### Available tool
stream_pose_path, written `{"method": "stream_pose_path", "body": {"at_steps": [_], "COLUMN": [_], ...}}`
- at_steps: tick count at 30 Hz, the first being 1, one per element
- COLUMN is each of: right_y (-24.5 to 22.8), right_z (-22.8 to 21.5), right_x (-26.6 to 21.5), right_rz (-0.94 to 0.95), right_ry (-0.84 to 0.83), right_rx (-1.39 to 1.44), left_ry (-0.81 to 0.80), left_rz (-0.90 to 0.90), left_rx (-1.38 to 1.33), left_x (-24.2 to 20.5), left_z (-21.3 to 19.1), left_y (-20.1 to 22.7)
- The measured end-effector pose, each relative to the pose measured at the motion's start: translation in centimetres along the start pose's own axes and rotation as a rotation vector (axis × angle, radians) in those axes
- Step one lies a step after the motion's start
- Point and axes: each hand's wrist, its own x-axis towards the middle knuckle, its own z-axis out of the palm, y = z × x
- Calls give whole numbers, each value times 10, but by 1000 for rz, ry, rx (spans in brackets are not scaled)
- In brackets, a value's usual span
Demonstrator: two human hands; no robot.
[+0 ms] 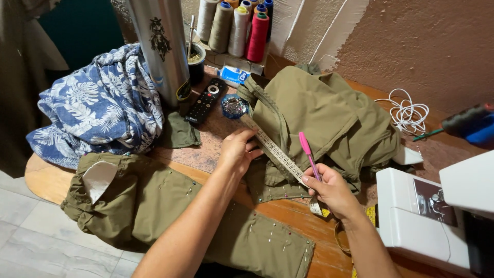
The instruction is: Measuring and marking a green garment using a measuring tape and a pen on a sewing table
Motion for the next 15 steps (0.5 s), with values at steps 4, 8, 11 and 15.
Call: {"method": "stream_pose_path", "body": {"at_steps": [4, 8, 11, 15], "right_y": [-11, 1, 7, 2], "right_z": [4, 4, 5, 11], "right_x": [-6, -1, 1, -2], "right_rz": [-12, -83, -114, -119], "right_ry": [-10, 22, 40, 54], "right_rx": [7, 38, 53, 51], "left_ry": [16, 37, 49, 63], "left_rz": [1, 25, 31, 33], "left_rx": [0, 7, 7, -26], "left_x": [-5, 13, 10, -1], "left_z": [2, -9, -9, -3], "left_y": [0, -12, -11, -4]}}
